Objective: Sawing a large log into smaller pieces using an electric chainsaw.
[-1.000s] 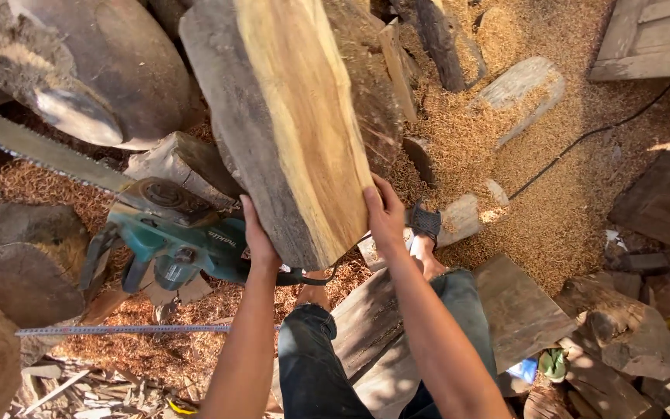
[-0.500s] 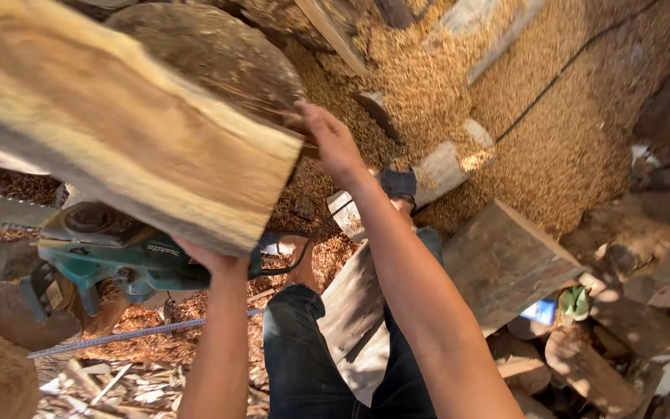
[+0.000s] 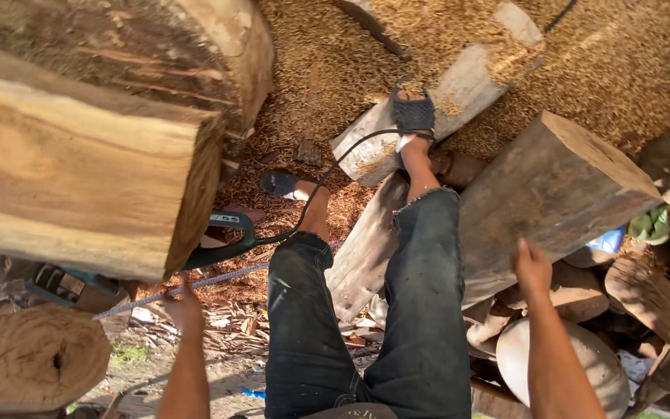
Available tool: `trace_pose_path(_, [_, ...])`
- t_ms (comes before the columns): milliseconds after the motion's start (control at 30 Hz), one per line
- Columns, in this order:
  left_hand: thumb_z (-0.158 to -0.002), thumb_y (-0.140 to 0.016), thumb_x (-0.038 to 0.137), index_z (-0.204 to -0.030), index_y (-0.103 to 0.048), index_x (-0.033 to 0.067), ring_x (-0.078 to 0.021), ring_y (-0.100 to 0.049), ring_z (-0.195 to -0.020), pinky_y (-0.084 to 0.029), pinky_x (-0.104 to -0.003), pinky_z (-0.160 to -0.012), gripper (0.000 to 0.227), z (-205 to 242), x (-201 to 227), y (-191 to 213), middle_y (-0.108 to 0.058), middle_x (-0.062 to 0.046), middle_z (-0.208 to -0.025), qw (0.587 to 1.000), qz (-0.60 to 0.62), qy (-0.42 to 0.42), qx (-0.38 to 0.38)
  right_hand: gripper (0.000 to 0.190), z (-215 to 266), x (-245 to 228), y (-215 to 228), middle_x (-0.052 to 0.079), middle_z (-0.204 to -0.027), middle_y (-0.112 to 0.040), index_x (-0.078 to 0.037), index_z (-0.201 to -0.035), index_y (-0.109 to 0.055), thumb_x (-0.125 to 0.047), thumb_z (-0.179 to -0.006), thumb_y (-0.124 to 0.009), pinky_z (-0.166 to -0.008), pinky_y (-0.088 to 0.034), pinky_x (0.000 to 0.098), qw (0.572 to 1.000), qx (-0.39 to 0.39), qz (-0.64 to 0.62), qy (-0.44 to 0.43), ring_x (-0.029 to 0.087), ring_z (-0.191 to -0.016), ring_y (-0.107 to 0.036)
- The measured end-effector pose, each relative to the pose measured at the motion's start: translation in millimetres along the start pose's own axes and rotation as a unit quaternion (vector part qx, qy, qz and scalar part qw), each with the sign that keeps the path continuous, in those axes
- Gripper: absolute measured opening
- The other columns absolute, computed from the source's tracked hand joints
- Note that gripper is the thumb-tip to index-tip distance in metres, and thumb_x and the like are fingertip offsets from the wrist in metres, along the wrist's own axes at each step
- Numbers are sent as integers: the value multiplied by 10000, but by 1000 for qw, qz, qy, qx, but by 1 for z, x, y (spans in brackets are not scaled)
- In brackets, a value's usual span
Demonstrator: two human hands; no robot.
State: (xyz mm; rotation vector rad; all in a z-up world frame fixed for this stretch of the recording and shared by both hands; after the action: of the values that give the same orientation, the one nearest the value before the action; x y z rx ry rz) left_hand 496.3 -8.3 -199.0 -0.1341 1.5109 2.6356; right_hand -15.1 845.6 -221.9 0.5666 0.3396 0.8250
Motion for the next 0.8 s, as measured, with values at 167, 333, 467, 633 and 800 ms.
trace_pose_path(167, [-837, -635, 649, -1501, -212, -40, -367, -581, -1290, -540, -439, -981, 1046, -38, 125, 146, -458, -230, -1433, 878, 444, 171, 42, 462, 144, 111, -25, 224, -1230, -634, 28, -1319, -622, -389, -1122, -601, -886, -410, 385, 992, 26, 121, -15, 215, -1057, -597])
trace_pose_path(333, [-961, -674, 720, -1533, -89, -131, -383, -579, -1341, -476, -432, -1098, 1181, -112, 5, 120, -480, -298, -1459, 883, 425, 192, 59, 475, 200, 98, -46, 228, -1235, -649, 10, -1338, -626, -392, -1086, -618, -908, -426, 393, 992, 29, 120, 36, 244, -1081, -610])
trace_pose_path(467, [-872, -698, 675, -1581, -256, -29, -341, -516, -1382, -432, -442, -1131, 1093, -126, 28, 126, -509, -262, -1491, 857, 501, 114, -30, 490, 267, -15, -70, 230, -1238, -660, -4, -1352, -629, -395, -1057, -632, -926, -440, 399, 990, 45, 122, 59, 268, -1101, -620])
trace_pose_path(633, [-901, -750, 619, -1511, -337, 1, -269, -551, -1233, -398, -424, -1034, 961, -148, 68, 133, -558, -219, -1376, 908, 349, 118, -197, 515, 320, -96, -75, 233, -1243, -675, -22, -1371, -633, -399, -1020, -649, -949, -457, 406, 991, 63, 97, 69, 296, -1125, -634])
trace_pose_path(800, [-851, -699, 359, -1001, -720, 12, -177, -580, -518, -451, -328, -509, 379, -154, 85, 111, -670, -74, -726, 849, 448, 103, -261, 545, 289, 1, -57, 236, -1248, -690, -40, -1389, -636, -403, -984, -667, -972, -473, 414, 992, 88, 63, 67, 325, -1149, -647])
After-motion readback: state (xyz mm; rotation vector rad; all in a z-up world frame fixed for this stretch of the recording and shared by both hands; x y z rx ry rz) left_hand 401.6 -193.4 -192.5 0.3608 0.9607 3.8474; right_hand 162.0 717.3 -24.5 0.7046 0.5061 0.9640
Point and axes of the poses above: each hand's wrist, its own z-axis away from the middle knuckle, its own y-axis out of the back of the hand, x = y × z, the point moved 10 cm from there along -z, towards the middle knuckle
